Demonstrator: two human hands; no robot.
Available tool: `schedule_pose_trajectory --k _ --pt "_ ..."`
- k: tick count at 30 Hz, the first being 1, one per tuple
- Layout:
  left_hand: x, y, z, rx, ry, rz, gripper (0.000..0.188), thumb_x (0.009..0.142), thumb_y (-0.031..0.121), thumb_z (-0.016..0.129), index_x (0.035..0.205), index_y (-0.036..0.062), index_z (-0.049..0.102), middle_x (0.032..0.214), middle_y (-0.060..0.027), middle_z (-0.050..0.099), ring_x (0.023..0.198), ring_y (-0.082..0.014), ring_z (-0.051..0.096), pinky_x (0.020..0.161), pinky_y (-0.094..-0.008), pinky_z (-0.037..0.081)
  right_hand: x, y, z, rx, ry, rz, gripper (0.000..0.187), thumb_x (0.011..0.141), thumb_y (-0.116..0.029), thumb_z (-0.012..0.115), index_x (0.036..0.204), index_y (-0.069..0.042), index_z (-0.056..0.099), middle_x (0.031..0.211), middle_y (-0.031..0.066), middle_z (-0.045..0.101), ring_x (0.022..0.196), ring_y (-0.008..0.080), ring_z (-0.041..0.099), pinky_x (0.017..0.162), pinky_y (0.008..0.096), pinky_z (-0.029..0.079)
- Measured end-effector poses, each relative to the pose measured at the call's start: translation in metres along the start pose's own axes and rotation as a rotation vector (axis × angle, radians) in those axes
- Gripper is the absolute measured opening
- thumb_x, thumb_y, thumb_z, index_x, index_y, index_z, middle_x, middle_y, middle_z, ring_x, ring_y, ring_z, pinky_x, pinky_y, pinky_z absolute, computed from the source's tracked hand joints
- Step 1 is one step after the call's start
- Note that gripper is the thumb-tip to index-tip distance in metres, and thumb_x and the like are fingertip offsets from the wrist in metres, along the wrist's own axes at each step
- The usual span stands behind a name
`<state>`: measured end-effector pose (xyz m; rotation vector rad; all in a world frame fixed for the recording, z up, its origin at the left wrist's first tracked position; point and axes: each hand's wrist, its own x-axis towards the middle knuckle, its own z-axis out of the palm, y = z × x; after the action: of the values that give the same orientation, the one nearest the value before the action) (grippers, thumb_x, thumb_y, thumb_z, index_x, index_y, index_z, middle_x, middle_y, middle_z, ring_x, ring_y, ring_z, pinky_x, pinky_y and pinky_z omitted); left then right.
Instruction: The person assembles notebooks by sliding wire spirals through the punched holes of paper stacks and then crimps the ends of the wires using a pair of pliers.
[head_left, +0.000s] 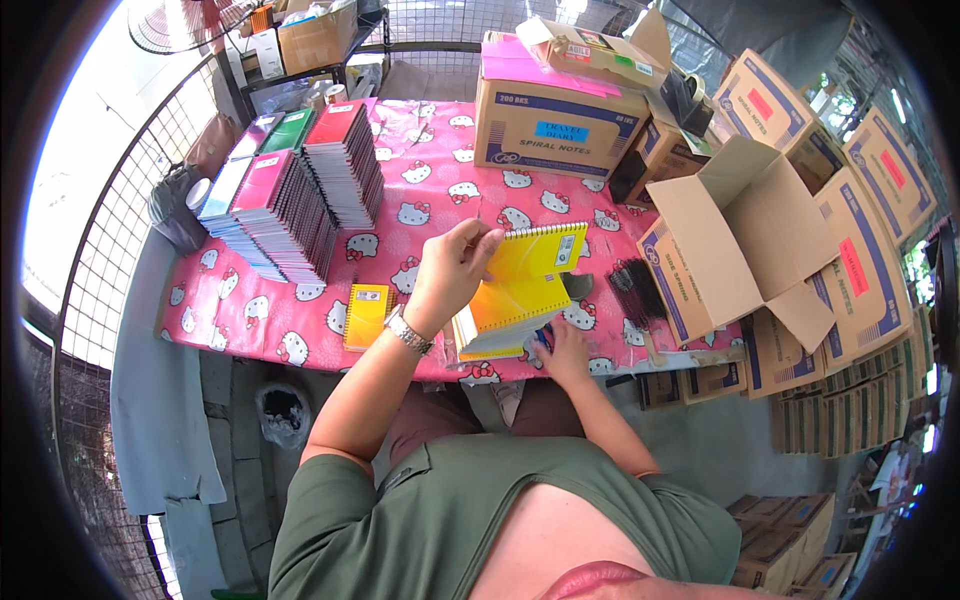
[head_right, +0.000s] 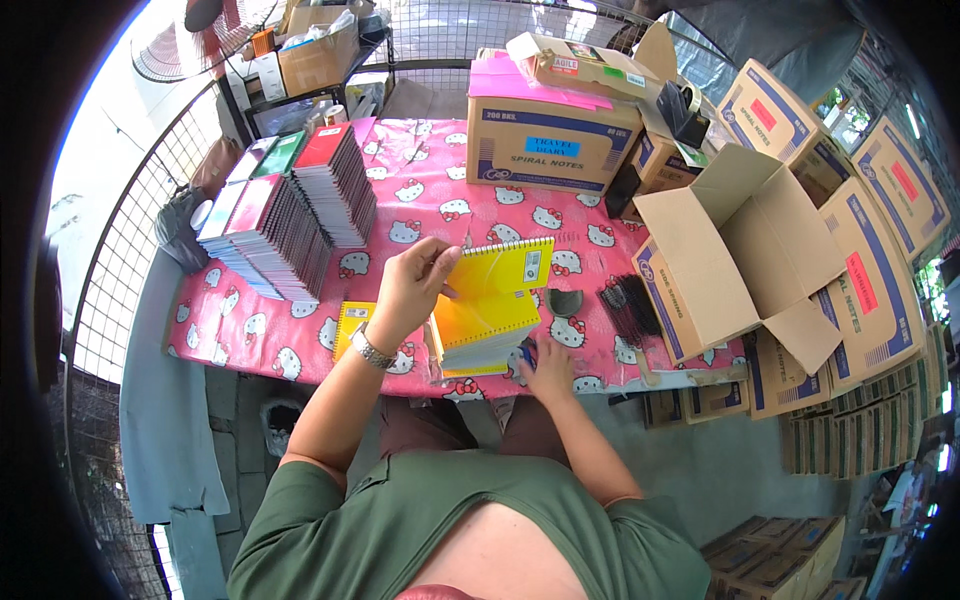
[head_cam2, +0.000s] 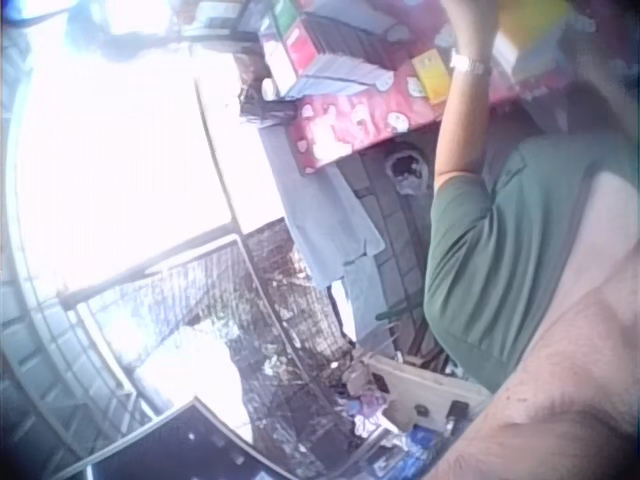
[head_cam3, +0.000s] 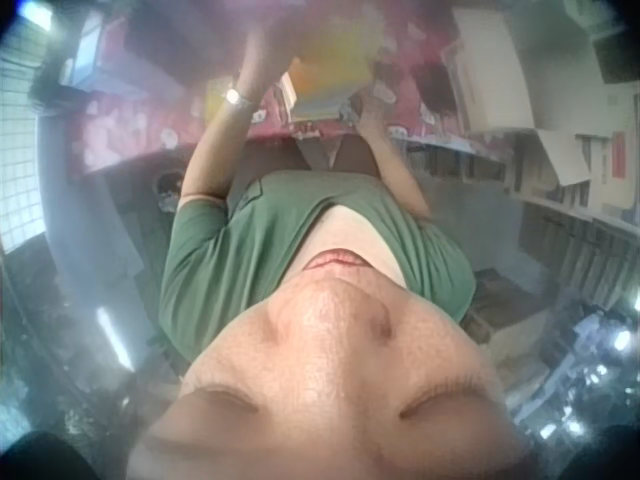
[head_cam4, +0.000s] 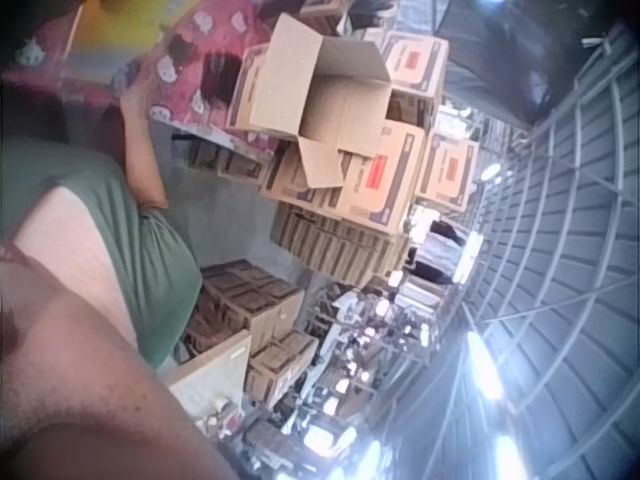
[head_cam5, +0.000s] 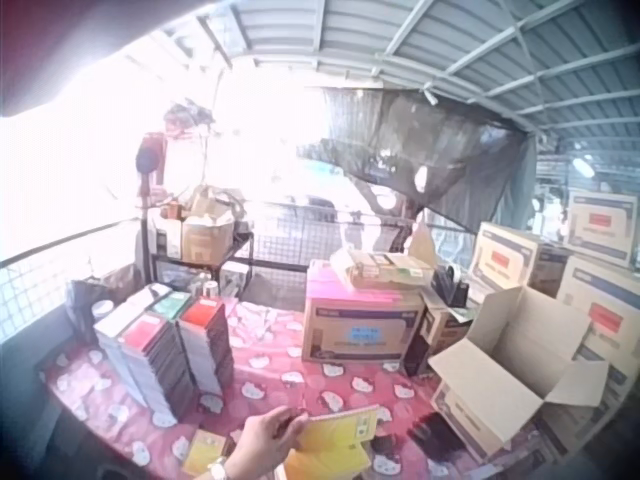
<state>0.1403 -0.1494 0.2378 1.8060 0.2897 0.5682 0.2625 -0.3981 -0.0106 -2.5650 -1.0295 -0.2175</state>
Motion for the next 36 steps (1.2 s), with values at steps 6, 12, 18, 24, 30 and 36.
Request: schedule_pose_trajectory --k 6,12,18,24,30,36 --pt "-0.005 -0.004 0.001 0.009 0.022 0.110 0.016 0.096 0.009 0.064 0.103 -0.0051 0.063 0.082 -0.0033 0.067 0.075 -0.0057 0.063 0.065 -0.0245 0.058 0.013 -0.026 -0.086 0.752 0.284 0.287 0.050 0.083 -0.020 0.073 0.127 0.000 0.059 0.127 0.0189 0.059 0.109 0.0295 0.062 0.095 0.0406 0.048" --pt "-0.009 -0.015 0.009 -0.072 0.047 0.028 0.014 0.094 0.002 0.063 0.104 -0.0071 0.064 0.085 -0.0047 0.070 0.077 -0.0087 0.068 0.067 -0.0245 0.058 0.045 -0.138 -0.211 0.576 0.271 -0.355 0.052 0.080 -0.018 0.074 0.127 0.000 0.060 0.123 0.0160 0.059 0.114 0.0299 0.058 0.097 0.0406 0.047" --pt "-0.021 -0.016 0.014 0.009 0.213 0.237 0.015 0.087 0.003 0.069 0.101 -0.0014 0.068 0.082 -0.0107 0.071 0.070 -0.0156 0.071 0.065 -0.0268 0.057 0.051 -0.154 -0.215 0.487 0.228 -0.417 0.047 0.085 -0.017 0.070 0.127 0.001 0.060 0.115 0.0140 0.063 0.101 0.0272 0.063 0.090 0.0397 0.051" --pt "-0.022 -0.007 -0.006 0.478 0.353 0.725 0.028 0.080 -0.002 0.069 0.107 0.0038 0.069 0.098 -0.0131 0.071 0.080 -0.0273 0.071 0.068 -0.0330 0.057 0.051 -0.152 -0.213 1.653 -0.432 0.053 0.042 0.096 -0.017 0.058 0.133 0.002 0.053 0.111 0.0091 0.061 0.098 0.0162 0.062 0.087 0.0301 0.049" --pt "-0.011 -0.034 -0.089 0.982 0.380 0.455 0.009 0.082 0.013 0.061 0.090 0.0086 0.064 0.090 -0.0066 0.066 0.087 -0.0283 0.061 0.082 -0.0418 0.045 0.064 -0.055 -0.169 0.936 0.156 0.109 0.046 0.085 -0.013 0.068 0.128 -0.002 0.058 0.115 0.0085 0.058 0.099 0.0172 0.058 0.091 0.0305 0.047" --pt "-0.015 -0.191 -0.106 1.300 -0.253 -0.244 0.030 0.089 0.032 0.051 0.100 0.0127 0.071 0.101 -0.0099 0.070 0.109 -0.0298 0.061 0.095 -0.0525 0.042 0.028 0.009 -0.028 0.310 -0.171 0.080 0.054 0.072 -0.023 0.082 0.120 -0.009 0.061 0.108 0.0147 0.062 0.105 0.0333 0.060 0.092 0.0434 0.049"
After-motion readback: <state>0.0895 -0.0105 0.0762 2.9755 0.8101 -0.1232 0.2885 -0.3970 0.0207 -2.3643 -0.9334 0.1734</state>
